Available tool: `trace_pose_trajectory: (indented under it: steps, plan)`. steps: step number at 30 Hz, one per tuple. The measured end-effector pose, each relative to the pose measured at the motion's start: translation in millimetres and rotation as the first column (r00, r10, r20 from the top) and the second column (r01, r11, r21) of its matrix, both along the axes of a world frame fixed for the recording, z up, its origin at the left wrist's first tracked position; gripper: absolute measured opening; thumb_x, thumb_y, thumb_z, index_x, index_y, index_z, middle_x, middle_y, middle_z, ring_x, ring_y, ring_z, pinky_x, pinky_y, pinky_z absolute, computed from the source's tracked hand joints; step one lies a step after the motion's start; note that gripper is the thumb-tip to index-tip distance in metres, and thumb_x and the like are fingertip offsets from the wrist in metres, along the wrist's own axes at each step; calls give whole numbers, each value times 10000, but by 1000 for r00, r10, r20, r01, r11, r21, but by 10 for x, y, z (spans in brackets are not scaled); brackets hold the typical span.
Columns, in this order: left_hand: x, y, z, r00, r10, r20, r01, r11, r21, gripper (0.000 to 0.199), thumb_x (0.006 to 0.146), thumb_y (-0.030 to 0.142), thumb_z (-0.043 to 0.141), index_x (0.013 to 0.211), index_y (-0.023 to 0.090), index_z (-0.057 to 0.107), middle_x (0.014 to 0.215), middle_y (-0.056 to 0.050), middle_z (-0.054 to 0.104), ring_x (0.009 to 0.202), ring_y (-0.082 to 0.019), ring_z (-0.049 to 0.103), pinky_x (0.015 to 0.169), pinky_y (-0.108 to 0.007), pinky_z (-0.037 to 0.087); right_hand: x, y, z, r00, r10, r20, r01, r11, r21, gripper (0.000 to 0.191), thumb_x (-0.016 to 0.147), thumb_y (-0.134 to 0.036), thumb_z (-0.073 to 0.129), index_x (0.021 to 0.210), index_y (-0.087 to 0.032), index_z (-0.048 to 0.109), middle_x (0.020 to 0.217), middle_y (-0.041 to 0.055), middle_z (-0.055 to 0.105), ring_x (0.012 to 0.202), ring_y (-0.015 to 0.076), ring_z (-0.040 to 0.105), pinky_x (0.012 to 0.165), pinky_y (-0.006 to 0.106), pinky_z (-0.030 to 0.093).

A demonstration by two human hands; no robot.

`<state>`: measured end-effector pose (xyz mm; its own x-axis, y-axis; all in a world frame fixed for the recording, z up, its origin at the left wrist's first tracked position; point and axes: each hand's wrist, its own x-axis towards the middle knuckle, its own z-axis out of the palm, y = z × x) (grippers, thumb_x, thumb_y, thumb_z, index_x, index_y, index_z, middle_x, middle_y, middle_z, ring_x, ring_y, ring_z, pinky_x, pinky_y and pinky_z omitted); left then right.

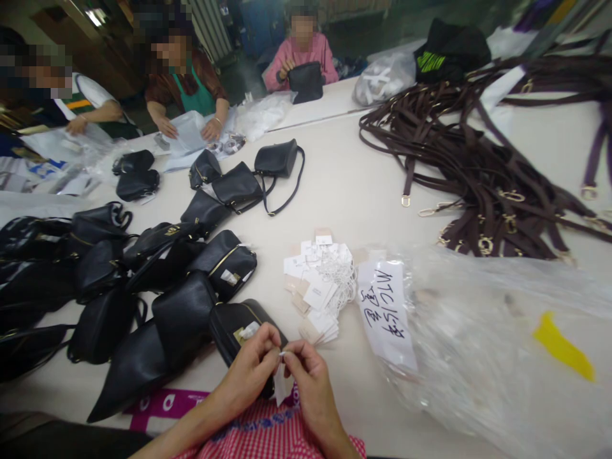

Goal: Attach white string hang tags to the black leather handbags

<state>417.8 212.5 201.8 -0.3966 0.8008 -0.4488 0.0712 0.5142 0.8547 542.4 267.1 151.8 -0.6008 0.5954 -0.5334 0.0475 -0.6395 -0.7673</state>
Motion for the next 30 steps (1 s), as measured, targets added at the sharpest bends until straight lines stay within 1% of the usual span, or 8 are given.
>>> trace_pose_trajectory:
  steps: [5,9,12,15,19,24,28,30]
  plan:
    - [-5,-9,-75,994,67,88,-66,998,-21,26,788,196,494,800,206,473,614,72,446,575,-103,423,562,-211,333,14,-1,-42,1000,22,-4,-22,999,35,300,781,-509,713,807,-213,669,748,2,632,712,182,525,681,311,418]
    - [-9,29,-166,951,156,267,-140,987,-80,145,696,196,495,834,216,459,522,104,438,468,-90,369,471,-195,275,3,-33,-88,1000,-26,9,26,999,24,292,773,-498,724,800,-212,671,732,-1,627,698,181,524,686,316,424]
    - [-12,69,-179,933,179,311,-152,982,-110,157,667,178,476,821,212,469,490,107,442,442,-86,368,462,-191,267,-31,-53,-120,997,-70,10,70,998,2,292,766,-497,733,786,-212,668,696,-8,613,680,178,519,669,310,421]
    - [-17,79,-126,967,105,232,-91,993,-70,119,730,155,454,827,198,509,550,74,509,516,-100,479,528,-203,344,-70,-68,-145,994,-103,-25,100,991,-94,309,763,-514,732,775,-213,660,662,-15,590,650,170,507,637,303,417]
    - [-31,58,16,998,-61,8,62,995,-73,98,829,173,488,917,204,519,670,32,613,663,-145,587,634,-242,409,-93,-81,-156,991,-119,-67,105,977,-184,308,742,-503,755,799,-215,660,671,-19,585,636,161,492,619,295,410]
    - [-47,55,173,961,-208,-181,187,975,-123,121,858,110,441,881,206,511,698,11,654,698,-158,617,687,-257,408,-96,-71,-119,992,-111,-56,99,978,-186,304,730,-487,770,796,-210,662,658,-26,580,620,151,478,599,279,393]
    - [-54,53,182,910,-260,-324,193,955,-225,127,874,142,459,806,205,546,706,-3,643,673,-164,602,651,-263,383,-101,-60,-87,994,-104,-38,97,982,-163,298,725,-477,773,795,-205,673,647,-26,572,607,149,471,586,276,392]
    - [-56,51,169,890,-264,-372,184,954,-238,146,877,152,469,787,203,572,720,-6,633,695,-166,599,666,-265,384,-100,-61,-81,994,-108,-27,103,983,-151,294,722,-473,773,797,-205,677,653,-24,575,604,148,471,581,276,393]
